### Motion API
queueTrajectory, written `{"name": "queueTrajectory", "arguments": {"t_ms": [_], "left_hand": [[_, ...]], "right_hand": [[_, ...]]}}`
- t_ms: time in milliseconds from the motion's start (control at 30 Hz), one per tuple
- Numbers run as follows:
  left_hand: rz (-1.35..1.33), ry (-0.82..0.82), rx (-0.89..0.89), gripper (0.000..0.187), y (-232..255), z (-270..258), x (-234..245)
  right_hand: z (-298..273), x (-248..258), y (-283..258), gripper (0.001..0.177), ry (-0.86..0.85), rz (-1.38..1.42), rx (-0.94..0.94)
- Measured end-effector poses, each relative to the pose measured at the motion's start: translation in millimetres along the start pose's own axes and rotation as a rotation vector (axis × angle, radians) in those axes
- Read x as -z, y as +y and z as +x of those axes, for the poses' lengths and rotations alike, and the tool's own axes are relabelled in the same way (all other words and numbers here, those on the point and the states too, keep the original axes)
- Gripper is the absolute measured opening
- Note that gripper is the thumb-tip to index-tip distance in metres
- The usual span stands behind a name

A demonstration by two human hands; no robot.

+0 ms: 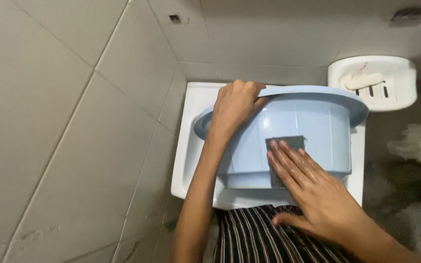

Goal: The person is scrubbing the side of a plastic basin with a scouring pad in a bathroom sink.

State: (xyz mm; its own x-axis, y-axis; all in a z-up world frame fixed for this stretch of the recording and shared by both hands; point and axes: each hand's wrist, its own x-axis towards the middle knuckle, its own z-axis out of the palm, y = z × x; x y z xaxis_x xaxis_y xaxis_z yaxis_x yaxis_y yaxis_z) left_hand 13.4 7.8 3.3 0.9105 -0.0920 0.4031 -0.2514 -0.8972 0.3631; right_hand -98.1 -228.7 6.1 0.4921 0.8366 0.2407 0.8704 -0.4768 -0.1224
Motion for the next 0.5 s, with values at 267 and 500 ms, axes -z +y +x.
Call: {"name": "queueTrajectory", "arguments": {"t_ms": [267, 500], "left_hand": [[-0.038, -0.019, -0.026, 0.03, 0.1, -4.9, -0.5], [-0.035, -0.035, 0.001, 0.029, -9.0, -12.1, 10.0]], "right_hand": [[38.6, 1.2, 39.1, 0.091, -0.041, 0.051, 0.094], [31.0, -5.1, 40.0, 0.044, 0.041, 0.217, 0.349]]}}
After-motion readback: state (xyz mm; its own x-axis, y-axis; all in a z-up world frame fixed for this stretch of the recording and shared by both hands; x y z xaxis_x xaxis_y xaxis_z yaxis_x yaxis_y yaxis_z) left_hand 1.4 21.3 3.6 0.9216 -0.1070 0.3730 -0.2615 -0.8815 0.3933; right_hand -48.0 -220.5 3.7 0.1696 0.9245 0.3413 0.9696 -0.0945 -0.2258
